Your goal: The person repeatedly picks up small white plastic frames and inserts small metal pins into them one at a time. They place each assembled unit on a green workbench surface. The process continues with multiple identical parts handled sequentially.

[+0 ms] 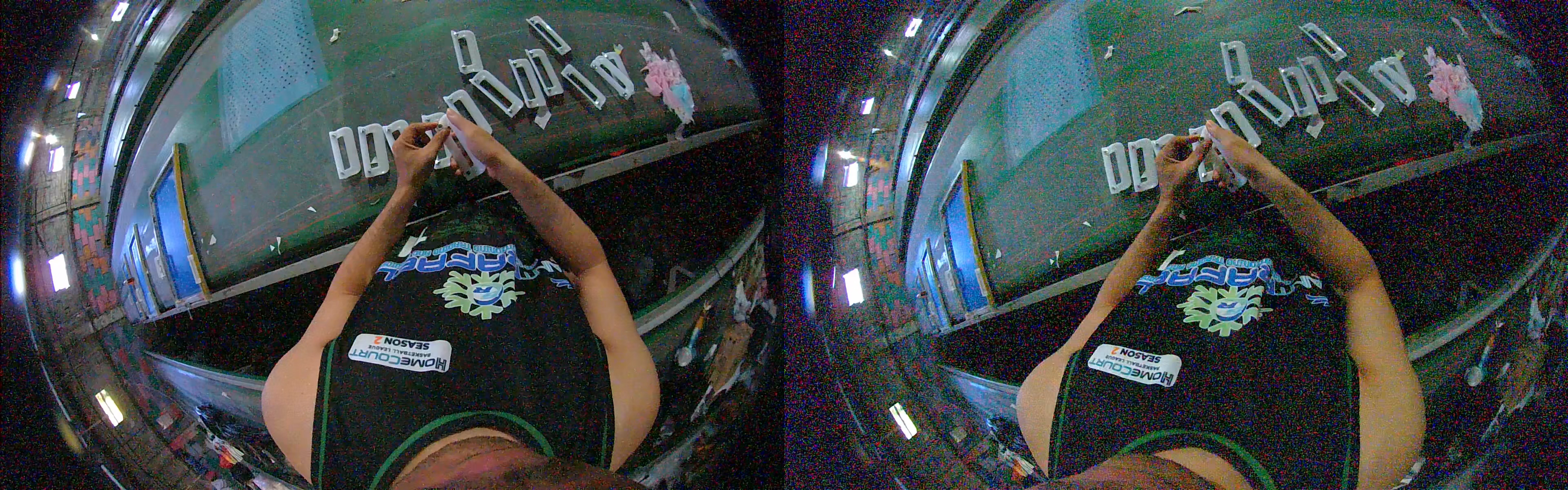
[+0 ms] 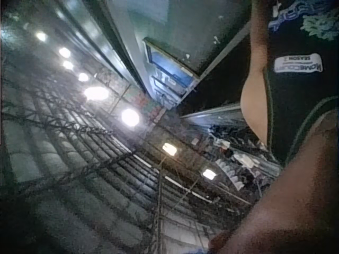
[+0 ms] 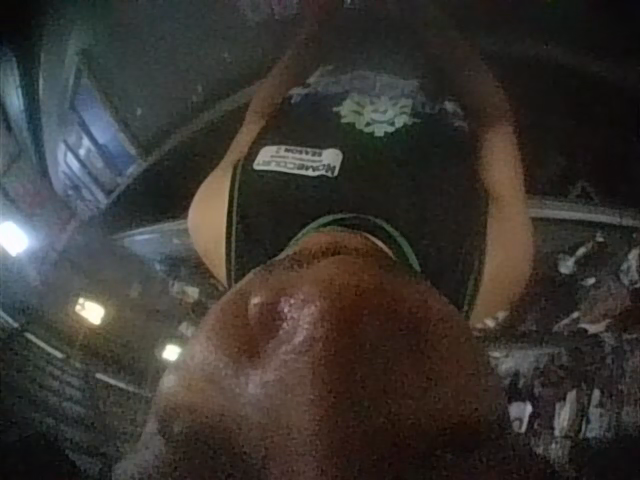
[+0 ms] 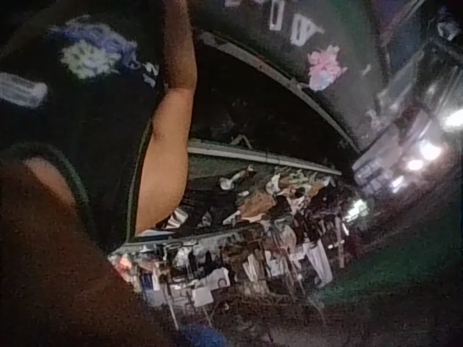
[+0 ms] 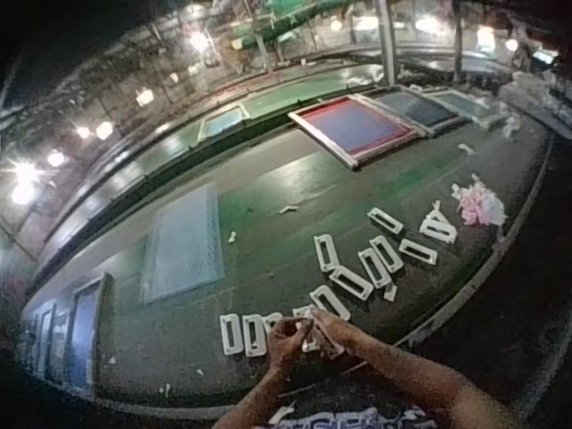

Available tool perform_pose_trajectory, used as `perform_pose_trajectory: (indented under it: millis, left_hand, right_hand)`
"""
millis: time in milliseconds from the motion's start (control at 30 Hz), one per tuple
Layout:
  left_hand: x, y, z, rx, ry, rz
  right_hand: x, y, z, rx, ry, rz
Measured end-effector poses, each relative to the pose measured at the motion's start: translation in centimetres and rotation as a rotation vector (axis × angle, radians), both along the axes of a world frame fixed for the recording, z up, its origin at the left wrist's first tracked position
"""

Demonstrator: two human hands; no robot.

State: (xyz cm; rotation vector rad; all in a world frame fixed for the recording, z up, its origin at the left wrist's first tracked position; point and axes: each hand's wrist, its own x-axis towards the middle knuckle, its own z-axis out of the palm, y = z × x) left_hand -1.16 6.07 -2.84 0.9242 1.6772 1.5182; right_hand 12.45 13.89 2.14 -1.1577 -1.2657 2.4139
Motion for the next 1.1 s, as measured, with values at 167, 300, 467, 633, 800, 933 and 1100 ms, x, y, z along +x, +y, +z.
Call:
perform_pose_trajectory:
  millis: [167, 300, 467, 633, 800, 933, 1100]
  left_hand:
    - [-0.2, -0.1, 0.5, -0.027, -0.055, -0.055]
    - [-0.1, 0.4, 0.5, 0.031, -0.086, -0.111]
    - [-0.2, 0.7, 0.2, 0.034, 0.050, -0.173]
    - [-3.3, 2.3, 2.1, 0.067, 0.141, -0.128]
    - [-4.8, 2.4, 4.7, -0.010, 0.352, -0.248]
    - [-5.0, 3.8, 5.5, 0.020, 0.530, -0.181]
    - [-5.7, 4.5, 6.1, 0.016, 0.414, -0.197]
  right_hand:
    - [0.2, 0.0, 0.6, 0.036, 0.010, -0.009]
    - [0.5, 0.6, 1.0, 0.057, 0.014, -0.019]
    - [1.0, 0.7, 1.4, 0.084, 0.000, -0.018]
    - [1.5, 0.8, 1.9, 0.043, -0.020, -0.039]
    - [1.7, 1.2, 2.1, 0.053, -0.023, -0.046]
    - [1.8, 1.1, 2.3, 0.037, 0.054, -0.001]
    - [2.3, 1.4, 2.1, 0.017, -0.009, -0.063]
